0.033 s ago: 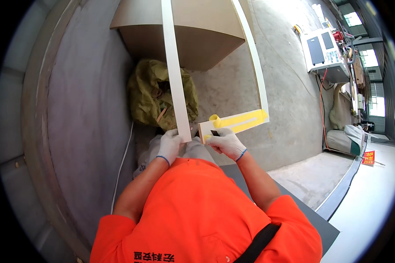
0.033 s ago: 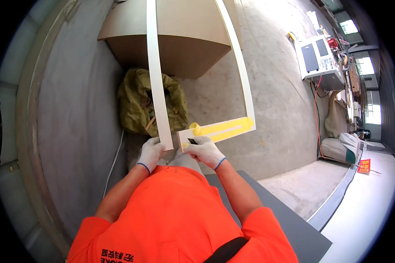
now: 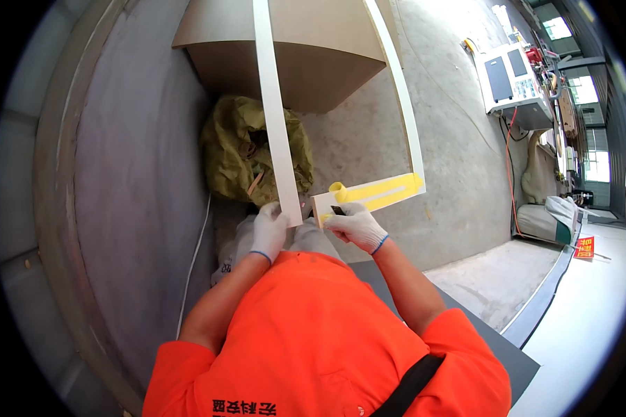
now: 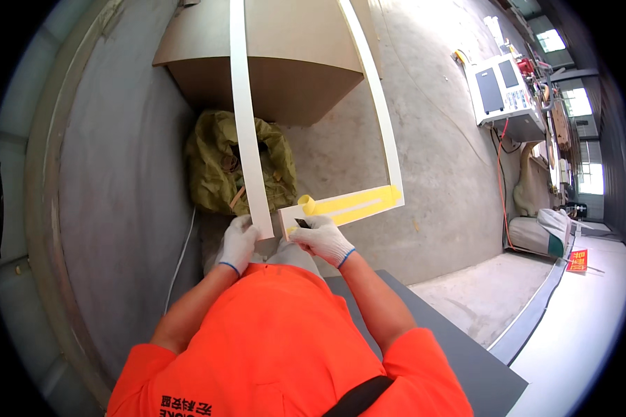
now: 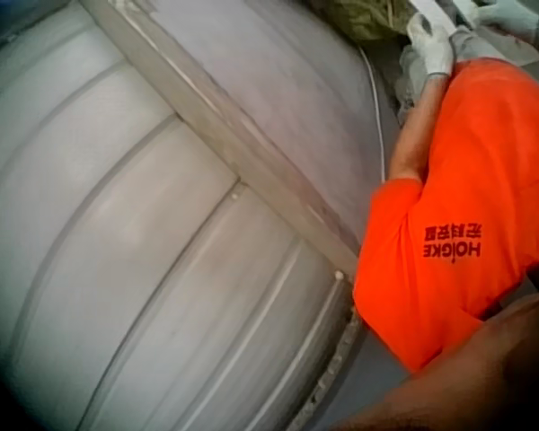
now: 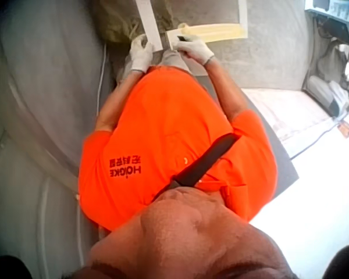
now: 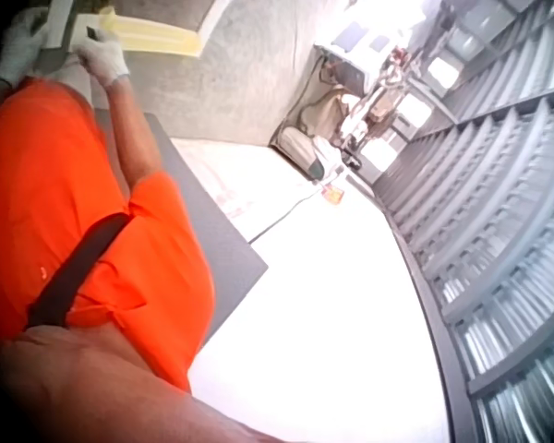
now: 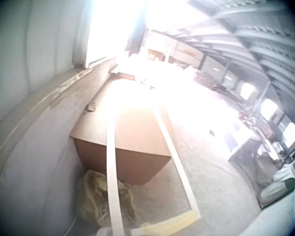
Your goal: The person applies yellow tape to the edges of a white wooden frame, then uses a utility knife to trim the excess tape. They subsequently sand the edges of the frame using a sanding block and sandpaper to smooth the surface.
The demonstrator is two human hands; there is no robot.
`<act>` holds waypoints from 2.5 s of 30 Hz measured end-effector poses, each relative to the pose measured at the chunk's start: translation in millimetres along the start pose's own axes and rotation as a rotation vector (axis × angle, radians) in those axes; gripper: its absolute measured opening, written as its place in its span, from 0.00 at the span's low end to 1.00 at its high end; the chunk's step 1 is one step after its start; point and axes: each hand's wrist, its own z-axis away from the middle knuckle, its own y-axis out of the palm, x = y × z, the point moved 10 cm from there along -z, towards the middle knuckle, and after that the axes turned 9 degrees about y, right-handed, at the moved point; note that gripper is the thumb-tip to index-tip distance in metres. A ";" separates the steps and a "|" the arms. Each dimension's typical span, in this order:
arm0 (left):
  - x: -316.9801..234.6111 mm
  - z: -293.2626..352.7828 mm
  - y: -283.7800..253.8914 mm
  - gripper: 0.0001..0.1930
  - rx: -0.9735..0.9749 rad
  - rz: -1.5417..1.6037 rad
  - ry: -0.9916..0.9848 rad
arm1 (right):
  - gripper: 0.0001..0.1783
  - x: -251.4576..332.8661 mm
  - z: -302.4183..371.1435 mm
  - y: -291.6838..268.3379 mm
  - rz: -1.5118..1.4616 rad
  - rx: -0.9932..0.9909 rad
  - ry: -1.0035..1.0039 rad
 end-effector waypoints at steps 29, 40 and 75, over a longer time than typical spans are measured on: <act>-174.2 19.8 169.4 0.17 0.589 0.020 -0.085 | 0.10 7.9 95.2 -174.9 -0.411 -0.110 -0.316; -258.9 40.3 240.4 0.28 0.509 -0.086 0.083 | 0.35 -61.0 37.4 -280.2 0.544 -1.215 -0.627; -113.9 -19.5 314.7 0.24 0.471 -0.247 -0.097 | 0.10 -101.2 -16.9 -375.7 -0.965 -0.260 -0.200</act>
